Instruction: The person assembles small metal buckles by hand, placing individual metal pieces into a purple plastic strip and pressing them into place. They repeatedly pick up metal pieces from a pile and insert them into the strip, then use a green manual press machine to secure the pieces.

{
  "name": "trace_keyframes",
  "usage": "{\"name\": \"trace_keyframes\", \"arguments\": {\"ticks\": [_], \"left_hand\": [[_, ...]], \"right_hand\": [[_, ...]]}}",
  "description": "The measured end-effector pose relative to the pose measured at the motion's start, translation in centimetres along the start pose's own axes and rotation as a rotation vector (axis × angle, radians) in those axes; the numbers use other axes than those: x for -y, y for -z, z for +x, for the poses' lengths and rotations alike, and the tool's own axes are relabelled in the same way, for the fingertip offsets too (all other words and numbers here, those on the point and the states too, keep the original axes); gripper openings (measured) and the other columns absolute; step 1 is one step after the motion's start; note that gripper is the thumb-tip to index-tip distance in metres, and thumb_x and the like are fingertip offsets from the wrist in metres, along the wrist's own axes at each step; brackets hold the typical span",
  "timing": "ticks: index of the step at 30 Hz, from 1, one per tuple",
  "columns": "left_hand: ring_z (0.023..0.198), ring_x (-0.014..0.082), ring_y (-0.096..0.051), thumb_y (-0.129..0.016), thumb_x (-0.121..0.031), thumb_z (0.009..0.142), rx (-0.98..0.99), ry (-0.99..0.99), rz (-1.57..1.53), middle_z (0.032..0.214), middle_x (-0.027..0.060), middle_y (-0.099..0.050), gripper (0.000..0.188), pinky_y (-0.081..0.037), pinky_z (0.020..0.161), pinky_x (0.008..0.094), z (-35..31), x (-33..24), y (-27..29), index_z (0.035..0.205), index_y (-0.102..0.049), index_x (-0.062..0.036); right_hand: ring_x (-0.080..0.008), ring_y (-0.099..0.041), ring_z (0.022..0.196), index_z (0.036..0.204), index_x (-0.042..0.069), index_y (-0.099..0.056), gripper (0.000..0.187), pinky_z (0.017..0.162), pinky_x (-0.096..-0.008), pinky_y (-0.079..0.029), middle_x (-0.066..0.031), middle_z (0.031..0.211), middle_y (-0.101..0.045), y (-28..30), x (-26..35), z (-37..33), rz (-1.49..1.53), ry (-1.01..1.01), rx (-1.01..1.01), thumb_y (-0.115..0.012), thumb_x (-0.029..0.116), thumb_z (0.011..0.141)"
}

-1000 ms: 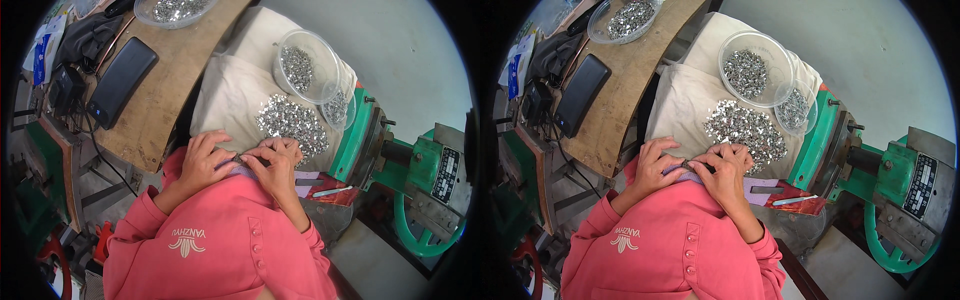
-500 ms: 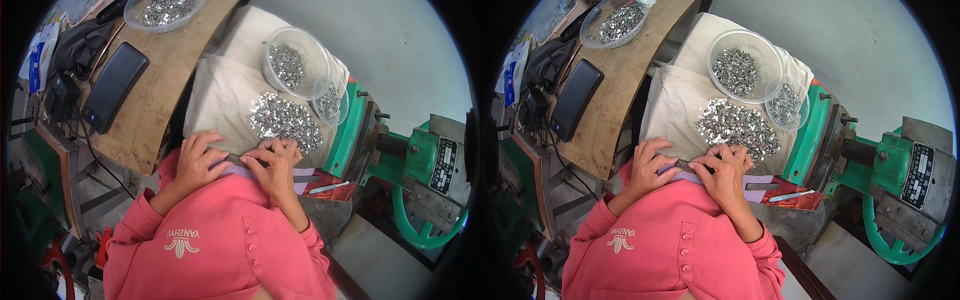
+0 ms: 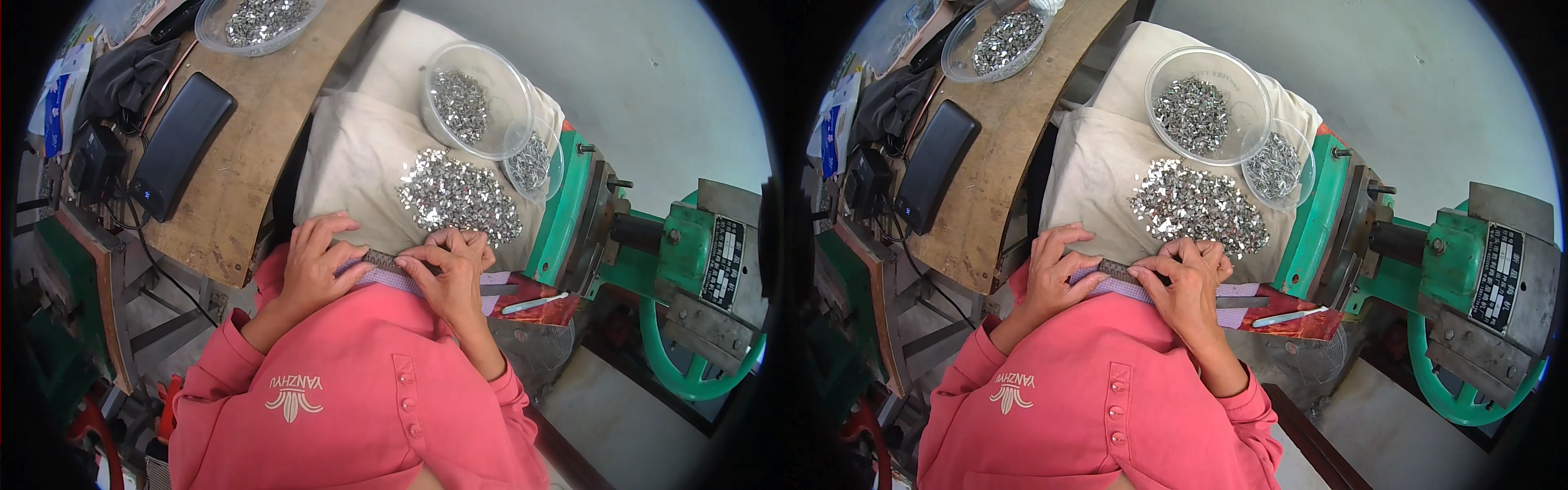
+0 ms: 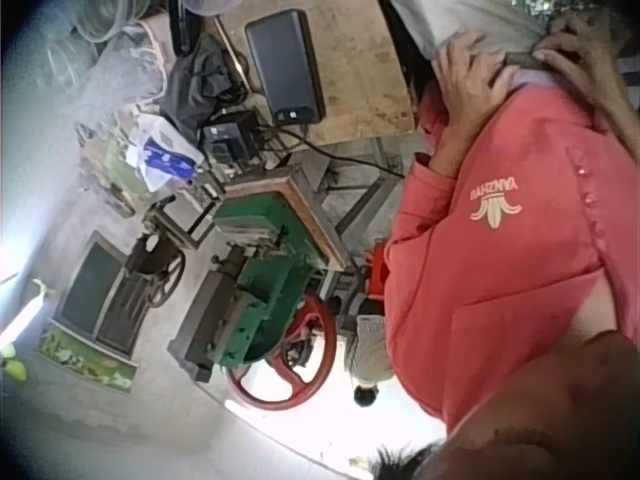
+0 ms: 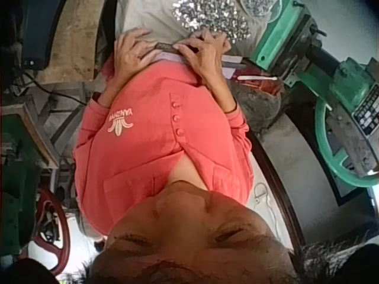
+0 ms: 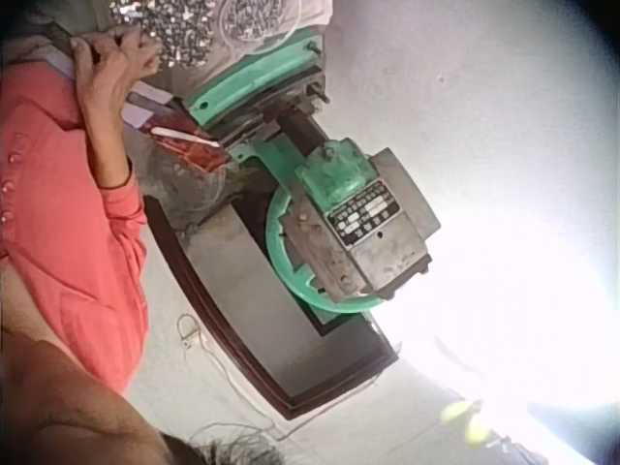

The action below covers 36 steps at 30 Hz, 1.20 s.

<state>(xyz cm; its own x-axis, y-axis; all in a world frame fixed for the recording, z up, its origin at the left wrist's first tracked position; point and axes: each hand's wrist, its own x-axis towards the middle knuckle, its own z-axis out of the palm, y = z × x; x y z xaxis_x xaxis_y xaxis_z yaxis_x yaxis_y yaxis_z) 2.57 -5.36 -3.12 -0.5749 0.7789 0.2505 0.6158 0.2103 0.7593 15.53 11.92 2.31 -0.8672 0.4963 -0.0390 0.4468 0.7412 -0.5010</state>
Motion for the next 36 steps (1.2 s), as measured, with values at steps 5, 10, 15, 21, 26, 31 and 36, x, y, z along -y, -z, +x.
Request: {"name": "trace_keyframes", "arguments": {"ticks": [5, 10, 15, 21, 26, 31, 36], "left_hand": [[0.120, 0.0287, -0.055, -0.084, -0.020, 0.071, 0.005, -0.005, -0.002, 0.120, 0.0056, -0.061, 0.022, -0.040, 0.093, 0.0407, 0.1, 0.0, 0.0, 0.085, -0.069, -0.0117], [0.120, 0.0289, -0.055, -0.083, -0.020, 0.071, 0.004, -0.009, -0.007, 0.120, 0.0058, -0.061, 0.022, -0.040, 0.093, 0.0408, 0.1, 0.0, 0.0, 0.085, -0.069, -0.0112], [0.120, 0.0291, -0.055, -0.084, -0.020, 0.071, 0.004, -0.004, -0.004, 0.120, 0.0058, -0.061, 0.022, -0.040, 0.093, 0.0410, 0.0, 0.0, 0.0, 0.084, -0.069, -0.0110], [0.120, 0.0292, -0.055, -0.084, -0.020, 0.071, 0.006, -0.005, -0.006, 0.121, 0.0059, -0.061, 0.022, -0.040, 0.094, 0.0413, 0.0, 0.1, 0.0, 0.084, -0.069, -0.0107], [0.121, 0.0290, -0.055, -0.084, -0.020, 0.071, 0.005, -0.002, -0.012, 0.120, 0.0060, -0.061, 0.022, -0.039, 0.094, 0.0413, 0.1, 0.1, 0.0, 0.084, -0.069, -0.0106], [0.120, 0.0313, -0.056, -0.085, -0.018, 0.068, 0.016, 0.005, -0.021, 0.121, 0.0080, -0.062, 0.025, -0.039, 0.096, 0.0421, -0.1, 0.1, 0.0, 0.086, -0.069, -0.0103], [0.121, 0.0325, -0.056, -0.085, -0.016, 0.067, 0.012, 0.006, -0.023, 0.121, 0.0089, -0.062, 0.026, -0.039, 0.097, 0.0427, -0.1, 0.3, -0.1, 0.087, -0.069, -0.0101]], "right_hand": [[-0.0227, -0.045, 0.097, 0.081, 0.022, -0.080, 0.014, 0.087, -0.0413, -0.025, 0.0055, 0.086, -0.057, -0.2, 0.3, 0.3, 0.004, 0.011, -0.022, -0.083, 0.033, 0.074], [-0.0224, -0.044, 0.097, 0.083, 0.020, -0.081, 0.016, 0.090, -0.0400, -0.025, 0.0047, 0.086, -0.058, 0.2, -0.2, -0.2, 0.007, -0.006, -0.016, -0.083, 0.033, 0.073], [-0.0227, -0.045, 0.096, 0.081, 0.021, -0.080, 0.016, 0.087, -0.0411, -0.025, 0.0057, 0.084, -0.056, -0.1, -0.3, -0.1, 0.025, 0.006, -0.039, -0.083, 0.035, 0.073], [-0.0228, -0.045, 0.096, 0.080, 0.021, -0.080, 0.017, 0.088, -0.0415, -0.025, 0.0056, 0.084, -0.056, 0.2, -0.9, -0.5, -0.001, 0.004, -0.038, -0.083, 0.035, 0.072], [-0.0225, -0.045, 0.096, 0.080, 0.021, -0.080, 0.017, 0.087, -0.0414, -0.025, 0.0059, 0.084, -0.056, 0.3, -0.6, -0.3, -0.018, 0.008, -0.049, -0.083, 0.035, 0.072], [-0.0224, -0.045, 0.096, 0.081, 0.021, -0.080, 0.017, 0.087, -0.0415, -0.025, 0.0058, 0.084, -0.056, 0.4, -1.2, -0.7, -0.021, 0.008, -0.048, -0.083, 0.036, 0.072], [-0.0226, -0.045, 0.095, 0.080, 0.021, -0.080, 0.017, 0.087, -0.0419, -0.026, 0.0060, 0.085, -0.056, 0.7, -1.0, -0.6, -0.002, -0.017, -0.018, -0.084, 0.035, 0.071]]}}
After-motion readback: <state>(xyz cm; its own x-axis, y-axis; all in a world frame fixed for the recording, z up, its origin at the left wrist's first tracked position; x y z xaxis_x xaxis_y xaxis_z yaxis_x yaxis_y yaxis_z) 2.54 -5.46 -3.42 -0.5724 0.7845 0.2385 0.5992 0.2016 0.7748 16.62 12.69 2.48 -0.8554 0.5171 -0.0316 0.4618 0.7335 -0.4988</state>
